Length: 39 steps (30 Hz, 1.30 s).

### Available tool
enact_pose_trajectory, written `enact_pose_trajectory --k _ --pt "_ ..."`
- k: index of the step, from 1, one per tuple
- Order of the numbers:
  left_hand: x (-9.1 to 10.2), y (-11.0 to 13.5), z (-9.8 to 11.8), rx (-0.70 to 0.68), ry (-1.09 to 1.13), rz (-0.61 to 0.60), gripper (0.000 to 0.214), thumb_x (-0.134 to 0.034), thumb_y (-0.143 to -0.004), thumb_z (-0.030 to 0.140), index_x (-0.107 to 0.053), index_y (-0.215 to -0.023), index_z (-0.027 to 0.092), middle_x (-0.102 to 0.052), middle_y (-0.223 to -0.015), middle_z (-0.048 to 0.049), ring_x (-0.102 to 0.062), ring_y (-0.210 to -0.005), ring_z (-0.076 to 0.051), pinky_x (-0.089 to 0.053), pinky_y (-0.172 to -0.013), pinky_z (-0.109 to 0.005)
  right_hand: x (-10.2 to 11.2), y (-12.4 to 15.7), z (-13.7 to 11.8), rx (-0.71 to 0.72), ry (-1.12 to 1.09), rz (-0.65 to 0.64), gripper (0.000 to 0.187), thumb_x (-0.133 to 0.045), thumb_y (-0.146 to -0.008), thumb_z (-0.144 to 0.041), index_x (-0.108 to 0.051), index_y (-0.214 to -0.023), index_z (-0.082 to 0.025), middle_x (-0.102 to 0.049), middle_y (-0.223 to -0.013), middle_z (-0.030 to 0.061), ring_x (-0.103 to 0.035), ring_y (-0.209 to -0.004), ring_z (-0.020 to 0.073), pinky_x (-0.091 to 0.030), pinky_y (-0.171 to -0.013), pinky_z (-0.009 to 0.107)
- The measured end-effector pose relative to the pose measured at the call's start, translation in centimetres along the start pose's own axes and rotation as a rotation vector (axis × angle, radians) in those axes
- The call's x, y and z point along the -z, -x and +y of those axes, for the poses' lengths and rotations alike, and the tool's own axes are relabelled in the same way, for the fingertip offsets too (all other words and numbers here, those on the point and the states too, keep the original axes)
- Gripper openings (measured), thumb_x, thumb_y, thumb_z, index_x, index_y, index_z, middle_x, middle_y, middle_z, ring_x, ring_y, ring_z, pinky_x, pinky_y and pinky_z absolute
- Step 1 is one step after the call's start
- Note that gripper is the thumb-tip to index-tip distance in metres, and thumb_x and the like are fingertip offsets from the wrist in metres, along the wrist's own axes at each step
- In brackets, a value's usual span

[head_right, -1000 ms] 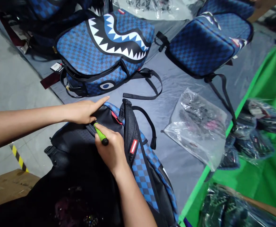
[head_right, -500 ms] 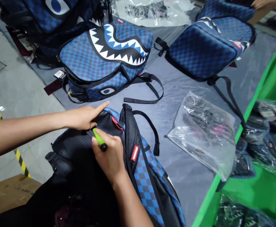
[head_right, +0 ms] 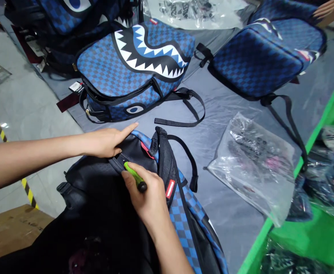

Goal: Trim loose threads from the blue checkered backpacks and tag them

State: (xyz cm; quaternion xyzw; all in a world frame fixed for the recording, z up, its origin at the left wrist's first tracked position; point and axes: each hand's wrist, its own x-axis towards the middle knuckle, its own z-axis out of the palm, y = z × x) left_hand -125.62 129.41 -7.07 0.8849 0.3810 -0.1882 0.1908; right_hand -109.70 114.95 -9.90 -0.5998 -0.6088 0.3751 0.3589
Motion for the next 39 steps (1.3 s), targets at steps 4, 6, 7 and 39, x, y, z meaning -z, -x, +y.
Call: enact_pose_trajectory --k 4,6,7,39 --pt "0.1 0.1 0.2 0.013 0.003 -0.011 0.099 -0.055 -0.085 0.022 0.011 -0.158 0.014 -0.067 -0.123 -0.0157 -0.066 -0.106 -0.027 -0.047 -0.077 -0.030 -0.4 -0.2 0.0 -0.016 0.047 0.052 0.017 -0.060 -0.089 -0.026 -0.067 -0.104 -0.022 -0.076 -0.081 -0.0013 -0.069 -0.064 0.0150 -0.052 -0.065 0.026" --pt "0.2 0.1 0.2 0.015 0.003 -0.016 0.099 -0.055 -0.085 0.021 0.012 -0.158 0.014 -0.067 -0.123 -0.0158 -0.066 -0.107 -0.027 -0.047 -0.077 -0.030 -1.0 -0.4 0.2 -0.005 0.061 0.072 0.015 -0.062 -0.087 -0.025 -0.066 -0.102 -0.023 -0.074 -0.080 -0.0022 -0.069 -0.066 0.0156 -0.052 -0.065 0.027" --pt "0.2 0.1 0.2 0.014 0.005 -0.016 0.099 -0.055 -0.085 0.021 0.012 -0.158 0.014 -0.067 -0.123 -0.0159 -0.066 -0.107 -0.027 -0.047 -0.078 -0.030 -1.2 -0.5 0.3 0.011 0.061 0.072 0.015 -0.062 -0.087 -0.025 -0.066 -0.101 -0.023 -0.075 -0.083 -0.0017 -0.070 -0.070 0.0162 -0.052 -0.067 0.027" --pt "0.0 0.1 0.1 0.012 0.004 0.010 0.097 -0.055 -0.085 0.021 0.009 -0.158 0.013 -0.067 -0.123 -0.0176 -0.068 -0.106 -0.027 -0.048 -0.077 -0.029 -2.2 -0.6 -0.3 0.110 0.211 0.118 0.025 -0.058 -0.086 -0.018 -0.072 -0.107 -0.024 -0.077 -0.107 0.0025 -0.074 -0.093 0.0210 -0.052 -0.082 0.035"
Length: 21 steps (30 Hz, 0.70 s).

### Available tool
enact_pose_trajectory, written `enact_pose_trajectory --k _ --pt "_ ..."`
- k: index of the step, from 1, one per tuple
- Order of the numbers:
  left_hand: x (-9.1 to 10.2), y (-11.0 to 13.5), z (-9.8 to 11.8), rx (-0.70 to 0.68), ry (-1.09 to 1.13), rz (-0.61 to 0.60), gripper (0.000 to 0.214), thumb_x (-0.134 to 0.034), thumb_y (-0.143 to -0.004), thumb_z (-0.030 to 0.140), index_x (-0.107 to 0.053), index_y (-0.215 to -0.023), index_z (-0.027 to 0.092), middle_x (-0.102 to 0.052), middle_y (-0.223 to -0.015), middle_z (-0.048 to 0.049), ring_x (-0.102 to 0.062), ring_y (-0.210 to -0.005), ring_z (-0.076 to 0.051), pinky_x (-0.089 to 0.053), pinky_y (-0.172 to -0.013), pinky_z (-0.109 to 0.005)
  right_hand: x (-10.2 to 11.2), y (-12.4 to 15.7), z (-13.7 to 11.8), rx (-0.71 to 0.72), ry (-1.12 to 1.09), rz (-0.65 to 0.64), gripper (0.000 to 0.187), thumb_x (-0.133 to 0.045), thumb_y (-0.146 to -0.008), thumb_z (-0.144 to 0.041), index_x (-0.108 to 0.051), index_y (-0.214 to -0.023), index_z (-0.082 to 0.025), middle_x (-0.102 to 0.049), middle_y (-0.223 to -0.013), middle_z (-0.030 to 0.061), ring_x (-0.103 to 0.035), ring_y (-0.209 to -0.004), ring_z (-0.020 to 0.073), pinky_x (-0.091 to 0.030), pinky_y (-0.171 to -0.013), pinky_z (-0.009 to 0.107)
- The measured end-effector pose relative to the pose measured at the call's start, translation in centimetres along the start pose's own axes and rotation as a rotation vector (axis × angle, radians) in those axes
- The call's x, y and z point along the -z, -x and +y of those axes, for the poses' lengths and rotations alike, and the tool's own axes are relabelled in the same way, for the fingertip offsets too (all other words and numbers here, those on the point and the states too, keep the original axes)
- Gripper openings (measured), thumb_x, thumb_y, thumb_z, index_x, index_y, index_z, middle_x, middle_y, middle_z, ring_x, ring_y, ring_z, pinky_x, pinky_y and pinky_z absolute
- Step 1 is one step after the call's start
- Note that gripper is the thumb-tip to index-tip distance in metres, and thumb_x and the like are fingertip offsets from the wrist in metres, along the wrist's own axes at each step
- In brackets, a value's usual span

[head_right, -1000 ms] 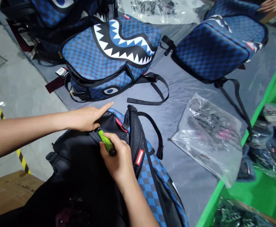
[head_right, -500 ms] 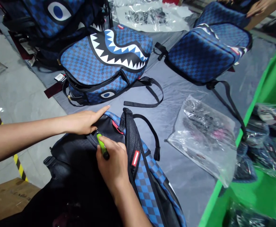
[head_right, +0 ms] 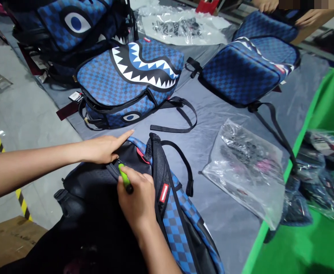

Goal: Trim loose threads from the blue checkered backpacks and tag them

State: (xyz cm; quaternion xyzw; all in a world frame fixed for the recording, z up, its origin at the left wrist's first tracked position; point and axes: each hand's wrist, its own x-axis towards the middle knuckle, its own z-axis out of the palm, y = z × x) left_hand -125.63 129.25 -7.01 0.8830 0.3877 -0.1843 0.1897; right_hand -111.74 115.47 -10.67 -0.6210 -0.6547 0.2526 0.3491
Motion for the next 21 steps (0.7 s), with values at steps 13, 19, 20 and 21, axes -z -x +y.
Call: enact_pose_trajectory --k 13,19,20,21 --pt "-0.16 -0.13 -0.53 -0.020 0.028 0.005 0.099 -0.056 -0.084 0.023 0.009 -0.158 0.016 -0.066 -0.125 -0.0153 -0.067 -0.106 -0.025 -0.047 -0.075 -0.026 0.03 0.27 0.21 -0.005 -0.031 -0.023 0.027 -0.058 -0.086 -0.018 -0.073 -0.108 -0.024 -0.077 -0.109 0.0029 -0.073 -0.100 0.0217 -0.054 -0.088 0.037" --pt "-0.26 -0.01 -0.88 -0.042 0.039 0.026 0.098 -0.055 -0.084 0.023 0.008 -0.158 0.016 -0.066 -0.124 -0.0156 -0.068 -0.104 -0.026 -0.046 -0.074 -0.027 0.12 -0.06 -0.32 -0.041 -0.039 -0.029 0.026 -0.059 -0.086 -0.018 -0.073 -0.107 -0.024 -0.077 -0.108 0.0014 -0.073 -0.097 0.0211 -0.052 -0.087 0.036" --pt "-0.24 0.02 -0.89 -0.040 0.040 0.027 0.097 -0.055 -0.084 0.023 0.008 -0.158 0.016 -0.066 -0.123 -0.0155 -0.068 -0.104 -0.026 -0.046 -0.074 -0.027 0.17 -0.08 -0.36 -0.049 -0.032 -0.038 0.025 -0.059 -0.086 -0.018 -0.073 -0.107 -0.024 -0.077 -0.107 0.0010 -0.073 -0.095 0.0211 -0.052 -0.086 0.036" --pt "-0.20 0.04 -0.88 -0.038 0.041 0.024 0.096 -0.054 -0.085 0.023 0.008 -0.158 0.017 -0.067 -0.122 -0.0152 -0.068 -0.103 -0.025 -0.046 -0.073 -0.026 0.24 -0.08 -0.38 -0.062 -0.011 -0.037 0.025 -0.059 -0.086 -0.018 -0.073 -0.106 -0.024 -0.077 -0.105 0.0009 -0.073 -0.093 0.0215 -0.052 -0.085 0.037"
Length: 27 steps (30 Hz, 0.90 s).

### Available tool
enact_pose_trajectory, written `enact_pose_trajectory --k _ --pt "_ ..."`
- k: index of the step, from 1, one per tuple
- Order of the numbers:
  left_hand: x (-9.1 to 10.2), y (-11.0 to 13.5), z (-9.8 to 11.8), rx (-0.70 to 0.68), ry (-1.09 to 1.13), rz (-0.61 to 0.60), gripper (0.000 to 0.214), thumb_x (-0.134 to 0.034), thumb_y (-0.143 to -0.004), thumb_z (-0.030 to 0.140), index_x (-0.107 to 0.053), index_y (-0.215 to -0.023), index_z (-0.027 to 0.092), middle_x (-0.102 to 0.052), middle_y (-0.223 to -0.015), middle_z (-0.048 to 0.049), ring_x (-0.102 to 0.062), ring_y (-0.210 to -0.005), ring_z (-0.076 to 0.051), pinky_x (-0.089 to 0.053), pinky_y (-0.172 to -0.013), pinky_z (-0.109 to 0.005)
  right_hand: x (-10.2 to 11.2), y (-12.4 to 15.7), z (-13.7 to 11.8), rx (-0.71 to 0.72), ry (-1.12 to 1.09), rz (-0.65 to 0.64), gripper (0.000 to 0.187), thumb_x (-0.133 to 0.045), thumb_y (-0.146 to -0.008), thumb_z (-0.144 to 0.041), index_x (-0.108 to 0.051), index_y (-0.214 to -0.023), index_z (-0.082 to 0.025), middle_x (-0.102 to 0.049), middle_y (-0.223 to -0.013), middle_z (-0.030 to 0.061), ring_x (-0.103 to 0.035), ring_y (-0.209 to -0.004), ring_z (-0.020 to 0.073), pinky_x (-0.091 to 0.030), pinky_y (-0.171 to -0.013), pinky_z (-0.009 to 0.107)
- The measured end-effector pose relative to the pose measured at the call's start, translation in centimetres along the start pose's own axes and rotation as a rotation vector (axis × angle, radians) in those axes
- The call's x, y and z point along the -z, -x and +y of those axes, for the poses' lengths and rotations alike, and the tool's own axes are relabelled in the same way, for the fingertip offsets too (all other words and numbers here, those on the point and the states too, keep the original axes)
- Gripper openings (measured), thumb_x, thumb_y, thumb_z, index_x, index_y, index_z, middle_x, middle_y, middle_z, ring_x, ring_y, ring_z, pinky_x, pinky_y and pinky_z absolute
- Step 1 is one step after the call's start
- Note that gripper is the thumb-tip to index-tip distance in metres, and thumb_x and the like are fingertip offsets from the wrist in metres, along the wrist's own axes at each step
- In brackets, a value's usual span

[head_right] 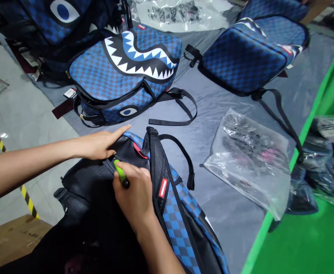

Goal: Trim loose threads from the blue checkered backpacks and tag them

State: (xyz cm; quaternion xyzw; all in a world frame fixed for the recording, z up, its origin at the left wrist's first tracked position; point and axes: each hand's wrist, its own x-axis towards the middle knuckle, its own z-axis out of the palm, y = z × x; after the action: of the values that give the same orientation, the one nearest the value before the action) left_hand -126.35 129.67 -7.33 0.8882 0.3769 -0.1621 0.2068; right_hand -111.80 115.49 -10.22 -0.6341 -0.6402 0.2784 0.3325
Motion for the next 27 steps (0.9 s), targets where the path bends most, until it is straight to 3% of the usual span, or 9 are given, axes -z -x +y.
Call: enact_pose_trajectory --k 11,14,17,22,27 --pt "0.3 0.1 0.5 0.022 -0.015 -0.016 0.097 -0.055 -0.085 0.024 0.008 -0.158 0.017 -0.069 -0.117 -0.0134 -0.068 -0.098 -0.025 -0.045 -0.070 -0.027 -0.1 0.1 0.1 -0.006 0.001 0.043 0.025 -0.059 -0.085 -0.019 -0.072 -0.106 -0.026 -0.077 -0.105 0.0022 -0.073 -0.095 0.0220 -0.054 -0.087 0.036" --pt "0.3 0.1 0.4 0.037 -0.004 -0.025 0.098 -0.055 -0.085 0.023 0.009 -0.158 0.019 -0.069 -0.115 -0.0128 -0.068 -0.097 -0.025 -0.045 -0.069 -0.027 0.6 0.2 0.4 -0.014 -0.073 -0.001 0.024 -0.059 -0.086 -0.019 -0.072 -0.105 -0.026 -0.078 -0.103 0.0003 -0.074 -0.093 0.0202 -0.055 -0.084 0.033" --pt "0.2 0.1 0.3 0.030 0.004 -0.023 0.098 -0.056 -0.085 0.024 0.009 -0.158 0.019 -0.068 -0.117 -0.0131 -0.068 -0.099 -0.025 -0.045 -0.072 -0.027 1.8 0.7 0.6 -0.050 -0.060 0.035 0.020 -0.061 -0.086 -0.021 -0.072 -0.103 -0.024 -0.078 -0.097 0.0009 -0.074 -0.085 0.0199 -0.056 -0.081 0.032" --pt "0.2 0.2 0.4 0.022 0.005 -0.022 0.097 -0.055 -0.086 0.024 0.010 -0.158 0.019 -0.067 -0.120 -0.0138 -0.067 -0.099 -0.024 -0.046 -0.073 -0.028 2.5 0.9 0.4 -0.068 -0.088 0.076 0.019 -0.060 -0.089 -0.025 -0.071 -0.104 -0.022 -0.077 -0.105 0.0032 -0.074 -0.089 0.0192 -0.058 -0.083 0.029" --pt "0.3 0.3 0.4 0.029 -0.004 -0.023 0.099 -0.055 -0.084 0.022 0.010 -0.158 0.018 -0.067 -0.121 -0.0143 -0.067 -0.098 -0.024 -0.045 -0.071 -0.027 2.0 -0.1 0.3 -0.094 -0.038 -0.017 0.019 -0.060 -0.088 -0.027 -0.072 -0.102 -0.023 -0.078 -0.096 0.0011 -0.074 -0.083 0.0191 -0.057 -0.073 0.028"
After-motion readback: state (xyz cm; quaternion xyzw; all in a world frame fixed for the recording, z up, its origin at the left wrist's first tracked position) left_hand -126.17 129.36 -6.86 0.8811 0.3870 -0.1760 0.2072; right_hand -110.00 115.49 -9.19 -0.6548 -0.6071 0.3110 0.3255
